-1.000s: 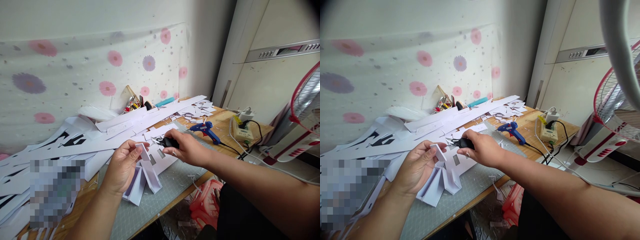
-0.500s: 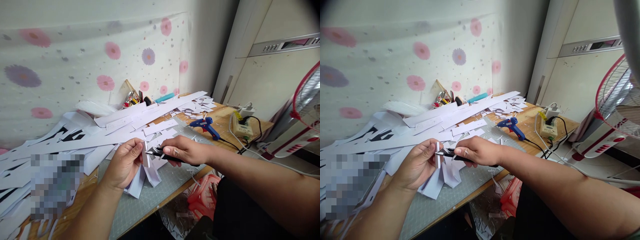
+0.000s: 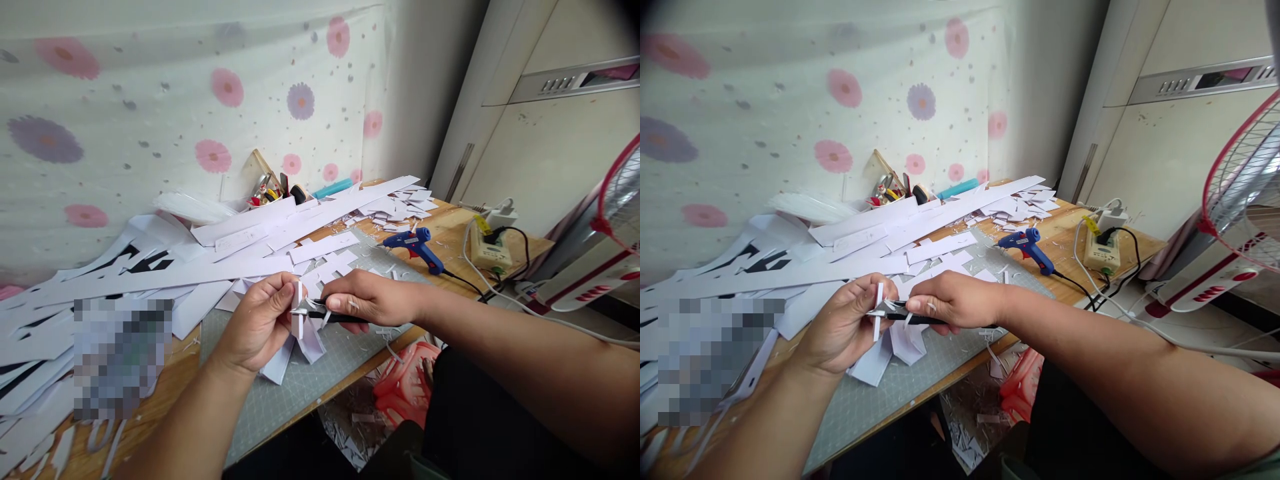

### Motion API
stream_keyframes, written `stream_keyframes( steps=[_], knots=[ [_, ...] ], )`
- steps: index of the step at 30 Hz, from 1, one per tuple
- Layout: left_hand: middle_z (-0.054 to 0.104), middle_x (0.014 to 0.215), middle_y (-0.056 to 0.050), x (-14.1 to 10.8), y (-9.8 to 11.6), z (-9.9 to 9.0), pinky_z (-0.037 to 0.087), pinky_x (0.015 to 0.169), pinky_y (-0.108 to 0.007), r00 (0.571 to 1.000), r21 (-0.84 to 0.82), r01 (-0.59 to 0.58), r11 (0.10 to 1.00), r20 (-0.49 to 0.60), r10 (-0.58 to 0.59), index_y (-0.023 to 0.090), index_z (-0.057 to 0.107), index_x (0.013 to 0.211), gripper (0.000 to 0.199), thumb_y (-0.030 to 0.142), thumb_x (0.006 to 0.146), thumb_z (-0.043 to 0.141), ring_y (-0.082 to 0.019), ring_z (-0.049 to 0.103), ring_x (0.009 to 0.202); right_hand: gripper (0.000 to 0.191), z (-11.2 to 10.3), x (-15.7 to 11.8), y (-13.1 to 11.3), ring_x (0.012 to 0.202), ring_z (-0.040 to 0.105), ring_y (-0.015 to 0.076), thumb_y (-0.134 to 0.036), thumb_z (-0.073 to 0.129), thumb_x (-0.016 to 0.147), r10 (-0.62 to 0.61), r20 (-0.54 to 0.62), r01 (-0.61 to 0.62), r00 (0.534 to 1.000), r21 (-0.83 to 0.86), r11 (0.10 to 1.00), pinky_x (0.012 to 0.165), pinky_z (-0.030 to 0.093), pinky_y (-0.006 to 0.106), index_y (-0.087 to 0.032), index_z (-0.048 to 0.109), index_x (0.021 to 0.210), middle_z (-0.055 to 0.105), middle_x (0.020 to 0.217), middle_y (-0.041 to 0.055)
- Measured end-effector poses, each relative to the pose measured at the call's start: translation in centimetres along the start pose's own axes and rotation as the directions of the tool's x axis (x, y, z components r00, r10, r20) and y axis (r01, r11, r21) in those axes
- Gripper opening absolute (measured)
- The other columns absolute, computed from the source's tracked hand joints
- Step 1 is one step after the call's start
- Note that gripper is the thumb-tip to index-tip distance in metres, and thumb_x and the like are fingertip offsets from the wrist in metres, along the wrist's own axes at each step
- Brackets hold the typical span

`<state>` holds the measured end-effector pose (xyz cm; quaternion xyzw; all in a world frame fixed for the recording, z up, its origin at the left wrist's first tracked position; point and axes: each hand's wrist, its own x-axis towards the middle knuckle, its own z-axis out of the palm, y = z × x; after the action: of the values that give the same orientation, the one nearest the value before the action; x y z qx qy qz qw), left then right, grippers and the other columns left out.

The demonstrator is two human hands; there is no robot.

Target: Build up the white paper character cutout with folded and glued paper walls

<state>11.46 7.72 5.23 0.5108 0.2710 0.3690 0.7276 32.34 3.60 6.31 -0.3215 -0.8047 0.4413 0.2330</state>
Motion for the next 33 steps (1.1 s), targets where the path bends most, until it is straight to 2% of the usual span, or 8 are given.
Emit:
stream_keyframes(
  steps=[5, 9, 12, 16, 19, 24, 30, 33],
  knots=[
    [0.05, 0.055, 0.003, 0.1, 0.1, 0.0, 0.033, 0.045, -0.018, 0.999, -0.045, -0.012, 0.999, 0.039, 0.014, 0.014, 0.06, 0.06, 0.037, 0.038, 0.07, 0.087, -0.006, 0.04, 0.048, 0.052, 0.8, 0.1, -0.2, 0.049, 0.047, 0.0098, -0.068, 0.032, 0.098, 0.003, 0.064, -0.002, 0.998, -0.021, 1.0, 0.054, 0.041, 0.023, -0.022, 0.044, 0.078, 0.052, 0.057, -0.004],
    [0.049, 0.053, 0.003, 0.0, 0.5, -0.2, 0.032, 0.044, -0.017, 0.999, -0.07, -0.024, 0.997, 0.047, 0.027, 0.014, 0.06, 0.061, 0.035, 0.035, 0.069, 0.087, -0.006, 0.041, 0.046, 0.054, 1.1, 0.1, -0.5, 0.05, 0.047, 0.0101, -0.07, 0.031, 0.097, 0.005, 0.127, 0.001, 0.992, -0.043, 0.999, 0.055, 0.04, 0.023, -0.021, 0.044, 0.078, 0.052, 0.056, -0.0032],
    [0.051, 0.054, 0.002, 0.0, 0.5, -0.2, 0.034, 0.046, -0.018, 0.999, -0.046, -0.021, 0.999, 0.046, 0.023, 0.013, 0.06, 0.06, 0.038, 0.038, 0.068, 0.088, -0.007, 0.042, 0.048, 0.057, 0.8, 0.0, -0.6, 0.05, 0.048, 0.01, -0.072, 0.029, 0.097, -0.01, 0.063, 0.009, 0.998, 0.023, 1.0, 0.055, 0.042, 0.024, -0.021, 0.045, 0.078, 0.053, 0.058, -0.0029],
    [0.052, 0.056, 0.002, -0.1, 0.3, -0.1, 0.034, 0.046, -0.018, 0.999, -0.041, -0.007, 0.999, 0.031, 0.008, 0.013, 0.062, 0.062, 0.039, 0.04, 0.062, 0.091, -0.007, 0.043, 0.049, 0.06, 0.2, 0.2, -0.8, 0.051, 0.049, 0.0102, -0.07, 0.028, 0.098, -0.041, -0.072, 0.039, 0.997, -0.029, 0.999, 0.057, 0.043, 0.025, -0.019, 0.048, 0.073, 0.053, 0.057, -0.0019],
    [0.052, 0.055, 0.003, -0.1, 0.1, -0.1, 0.032, 0.045, -0.018, 1.0, -0.042, 0.007, 0.999, 0.021, -0.006, 0.013, 0.063, 0.063, 0.038, 0.039, 0.061, 0.092, -0.006, 0.042, 0.047, 0.061, 0.1, 0.4, -0.8, 0.049, 0.049, 0.01, -0.072, 0.027, 0.097, -0.037, -0.084, 0.033, 0.996, -0.044, 0.998, 0.057, 0.044, 0.025, -0.02, 0.048, 0.073, 0.054, 0.056, -0.0022],
    [0.052, 0.056, 0.002, -0.1, 0.2, 0.0, 0.033, 0.047, -0.018, 0.999, -0.054, -0.017, 0.998, 0.027, 0.019, 0.013, 0.063, 0.063, 0.039, 0.04, 0.062, 0.092, -0.006, 0.043, 0.049, 0.06, 0.4, 0.5, -0.7, 0.049, 0.05, 0.0104, -0.071, 0.027, 0.098, -0.002, -0.056, 0.0, 0.998, -0.024, 1.0, 0.055, 0.044, 0.024, -0.02, 0.047, 0.073, 0.053, 0.055, -0.0025],
    [0.049, 0.053, 0.003, 0.2, 0.7, -0.3, 0.032, 0.045, -0.017, 0.998, -0.087, -0.06, 0.994, 0.012, 0.061, 0.014, 0.06, 0.06, 0.037, 0.035, 0.065, 0.09, -0.006, 0.041, 0.048, 0.05, 1.3, 0.5, -0.9, 0.051, 0.048, 0.0104, -0.064, 0.031, 0.1, 0.006, 0.072, 0.005, 0.997, -0.148, 0.989, 0.055, 0.04, 0.023, -0.022, 0.044, 0.076, 0.054, 0.055, -0.0029],
    [0.05, 0.053, 0.003, 0.2, 0.8, -0.4, 0.032, 0.044, -0.016, 0.997, -0.082, -0.072, 0.994, -0.004, 0.072, 0.014, 0.06, 0.06, 0.037, 0.035, 0.065, 0.09, -0.006, 0.04, 0.048, 0.051, 1.4, 0.3, -1.1, 0.051, 0.047, 0.0102, -0.064, 0.029, 0.1, 0.01, 0.106, 0.003, 0.994, -0.126, 0.992, 0.056, 0.04, 0.023, -0.022, 0.044, 0.076, 0.054, 0.055, -0.0028]
  ],
)
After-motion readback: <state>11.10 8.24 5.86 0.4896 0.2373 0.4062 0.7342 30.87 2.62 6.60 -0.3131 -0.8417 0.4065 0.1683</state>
